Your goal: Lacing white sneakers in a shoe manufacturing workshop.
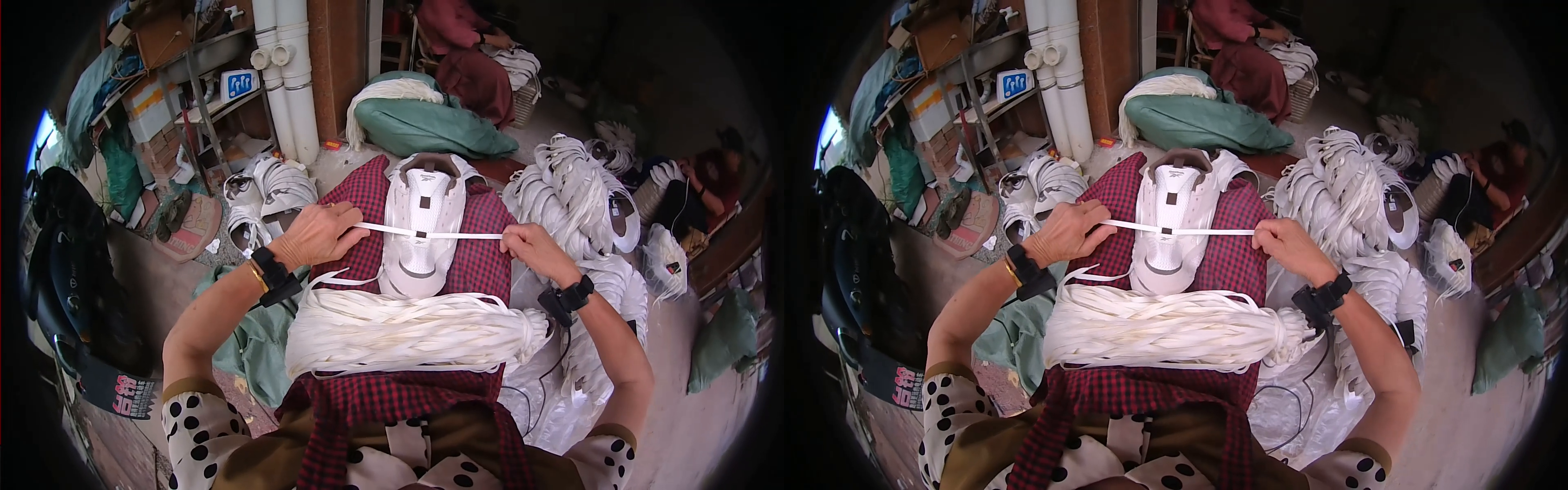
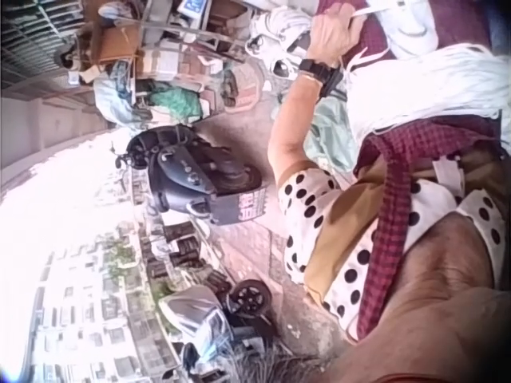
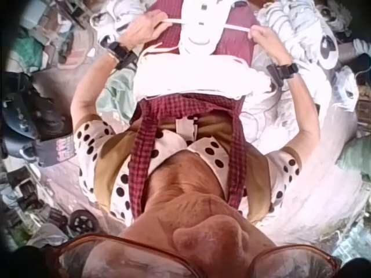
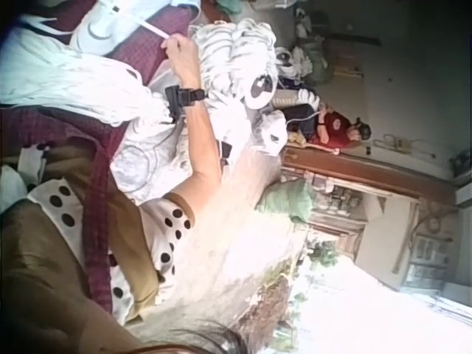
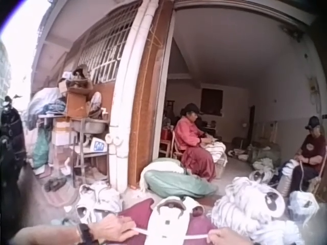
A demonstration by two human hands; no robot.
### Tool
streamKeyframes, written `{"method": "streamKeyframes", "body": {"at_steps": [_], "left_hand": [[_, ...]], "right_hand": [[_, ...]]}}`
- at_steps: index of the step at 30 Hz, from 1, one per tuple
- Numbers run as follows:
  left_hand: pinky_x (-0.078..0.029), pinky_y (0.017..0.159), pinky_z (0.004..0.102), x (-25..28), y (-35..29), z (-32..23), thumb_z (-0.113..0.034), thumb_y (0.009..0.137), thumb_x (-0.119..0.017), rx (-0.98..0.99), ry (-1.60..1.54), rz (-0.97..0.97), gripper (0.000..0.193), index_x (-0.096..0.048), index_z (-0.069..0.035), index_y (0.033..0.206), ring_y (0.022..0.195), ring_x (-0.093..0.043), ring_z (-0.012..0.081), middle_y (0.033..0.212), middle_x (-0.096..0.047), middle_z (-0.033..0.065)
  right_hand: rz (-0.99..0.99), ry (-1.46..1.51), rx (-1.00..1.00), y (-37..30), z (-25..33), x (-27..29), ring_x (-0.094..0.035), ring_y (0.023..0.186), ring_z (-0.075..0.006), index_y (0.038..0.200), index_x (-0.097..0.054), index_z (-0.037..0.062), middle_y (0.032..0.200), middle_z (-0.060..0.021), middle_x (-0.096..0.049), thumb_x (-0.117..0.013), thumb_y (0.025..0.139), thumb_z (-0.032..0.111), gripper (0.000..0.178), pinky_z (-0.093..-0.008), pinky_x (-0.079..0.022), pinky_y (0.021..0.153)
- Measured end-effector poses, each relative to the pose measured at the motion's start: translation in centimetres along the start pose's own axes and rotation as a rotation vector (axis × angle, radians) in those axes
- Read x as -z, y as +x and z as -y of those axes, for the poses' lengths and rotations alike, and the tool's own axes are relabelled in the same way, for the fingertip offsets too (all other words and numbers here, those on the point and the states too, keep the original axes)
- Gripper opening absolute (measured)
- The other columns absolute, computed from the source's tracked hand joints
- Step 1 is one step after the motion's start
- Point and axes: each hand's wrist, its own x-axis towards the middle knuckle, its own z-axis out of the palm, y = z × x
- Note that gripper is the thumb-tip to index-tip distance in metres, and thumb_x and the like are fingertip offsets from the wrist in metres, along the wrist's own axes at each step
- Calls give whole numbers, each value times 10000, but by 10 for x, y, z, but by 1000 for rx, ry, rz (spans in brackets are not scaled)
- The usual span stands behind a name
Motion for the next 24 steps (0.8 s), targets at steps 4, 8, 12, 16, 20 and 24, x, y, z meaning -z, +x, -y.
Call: {"method": "streamKeyframes", "body": {"at_steps": [4, 8, 12, 16, 20, 24], "left_hand": [[-483, 579, 434, -3, -1, 0, -272, 937, -627, -53, 38, 25, 200, -587, -82, 985, 682, -613, 341, 833, -589, 110], [-488, 592, 446, -5, 3, -2, -237, 953, -604, -45, 46, 1, 163, -591, -80, 994, 692, -613, 346, 840, -591, 115], [-513, 581, 419, -3, 3, -1, -252, 968, -576, -41, 88, 1, 172, -584, -82, 984, 698, -634, 316, 853, -583, 98], [-513, 588, 429, -5, -4, 6, -246, 967, -574, -16, 74, -14, 171, -582, -77, 988, 683, -632, 330, 845, -600, 110], [-513, 600, 444, -3, -25, 23, -206, 954, -574, 20, 75, -26, 137, -582, -75, 992, 698, -636, 355, 828, -615, 133], [-484, 620, 493, 39, -69, 51, -171, 955, -562, 278, 137, -22, 111, -543, -63, 939, 742, -617, 418, 861, -614, 178]], "right_hand": [[-412, -394, 432, 4, 12, -18, -586, 866, -296, 956, -571, -8, 876, -142, -581, -545, 808, 52, 162, -378, -470, 809], [-239, -348, 584, 7, 48, -53, -557, 992, -367, 1095, -481, 5, 1071, -202, -524, -595, 775, 18, 340, -444, -451, 845], [-190, -322, 605, 25, 36, -70, -599, 882, -379, 1085, -469, 27, 968, -187, -550, -619, 845, 54, 283, -443, -481, 728], [-183, -548, 530, 23, 36, -68, -622, 743, -380, 1029, -491, 51, 841, -161, -582, -610, 875, 100, 200, -486, -473, 614], [-179, -827, 602, 19, 26, -55, -639, 655, -366, 946, -520, 47, 740, -131, -604, -581, 874, 129, 125, -481, -489, 541], [-268, -775, 529, -15, -6, -2, -628, 694, -368, 895, -490, 47, 747, -146, -595, -568, 878, 118, 106, -474, -488, 590]]}}
